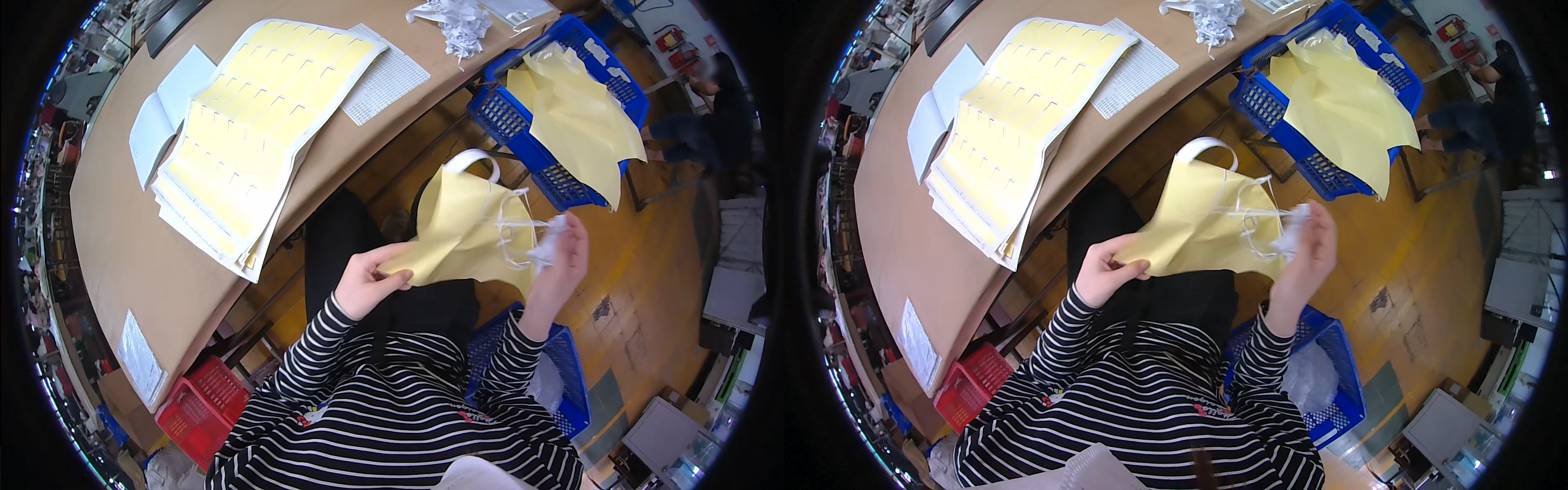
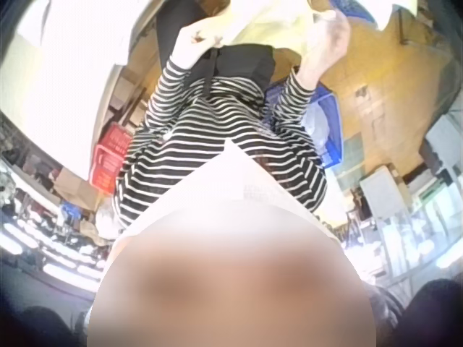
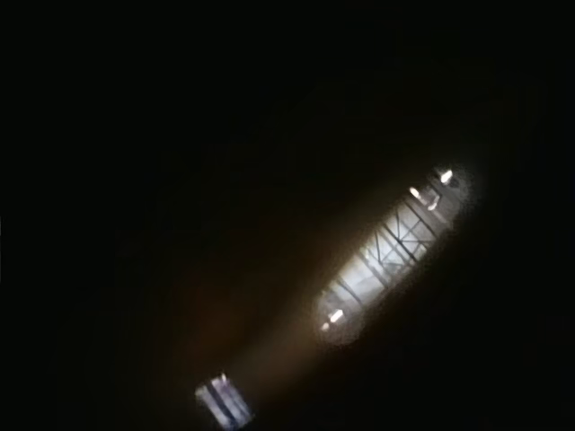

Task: The person repeatedly picks up yellow sheets with pre-cut shapes and peels off the backing or liner from each shape. The peeled sheets are placed into a blue basket. The task is performed one sheet at a time in a repetitive manner.

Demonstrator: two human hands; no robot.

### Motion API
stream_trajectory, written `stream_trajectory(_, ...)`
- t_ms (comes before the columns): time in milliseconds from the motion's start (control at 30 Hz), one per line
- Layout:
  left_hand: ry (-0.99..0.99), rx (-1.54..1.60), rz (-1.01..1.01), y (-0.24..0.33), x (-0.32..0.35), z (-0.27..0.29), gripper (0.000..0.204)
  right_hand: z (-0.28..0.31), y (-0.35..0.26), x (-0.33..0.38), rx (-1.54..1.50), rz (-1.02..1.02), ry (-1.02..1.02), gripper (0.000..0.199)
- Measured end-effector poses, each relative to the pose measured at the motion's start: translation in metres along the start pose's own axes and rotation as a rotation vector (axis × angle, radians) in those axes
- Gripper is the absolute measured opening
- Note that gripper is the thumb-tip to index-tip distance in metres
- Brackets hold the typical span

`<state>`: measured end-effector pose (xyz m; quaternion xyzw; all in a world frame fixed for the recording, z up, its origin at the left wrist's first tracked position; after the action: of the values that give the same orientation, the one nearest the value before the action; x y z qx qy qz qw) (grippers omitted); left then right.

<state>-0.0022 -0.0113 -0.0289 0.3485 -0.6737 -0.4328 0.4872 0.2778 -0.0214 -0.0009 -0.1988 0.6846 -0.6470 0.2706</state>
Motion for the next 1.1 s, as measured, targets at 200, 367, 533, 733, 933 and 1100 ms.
stream_trajectory(200, -0.096, -0.106, 0.022, -0.009, 0.009, 0.019, 0.042, 0.051, -0.036, -0.047, -0.046, 0.166, 0.346, 0.036)
stream_trajectory(367, -0.307, -0.216, 0.0, -0.023, 0.013, 0.013, 0.034, 0.061, -0.047, -0.045, -0.072, 0.278, 0.384, 0.041)
stream_trajectory(533, -0.269, -0.163, 0.15, -0.051, 0.012, 0.034, 0.023, 0.112, -0.047, -0.09, -0.222, 0.174, 0.423, 0.038)
stream_trajectory(733, -0.163, -0.087, 0.336, -0.072, 0.017, 0.062, 0.024, 0.116, -0.066, -0.108, -0.182, 0.371, 0.116, 0.068)
stream_trajectory(933, -0.41, -0.008, 0.289, -0.077, 0.021, 0.002, 0.04, -0.026, -0.017, -0.007, 0.571, 0.596, -1.107, 0.08)
stream_trajectory(1100, -0.359, -0.14, 0.251, -0.089, 0.029, -0.016, 0.041, -0.09, 0.04, 0.031, 0.814, 0.707, -1.169, 0.054)
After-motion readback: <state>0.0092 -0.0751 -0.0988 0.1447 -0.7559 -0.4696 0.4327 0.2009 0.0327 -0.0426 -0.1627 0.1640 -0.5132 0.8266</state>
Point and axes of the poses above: each hand's wrist, its own x-axis away from the middle knuckle, its own z-axis out of the back of the hand, y = z × x, the point moved 3 cm from there along -x, towards the middle knuckle, and after that the axes turned 9 degrees about y, right-handed, at the moved point
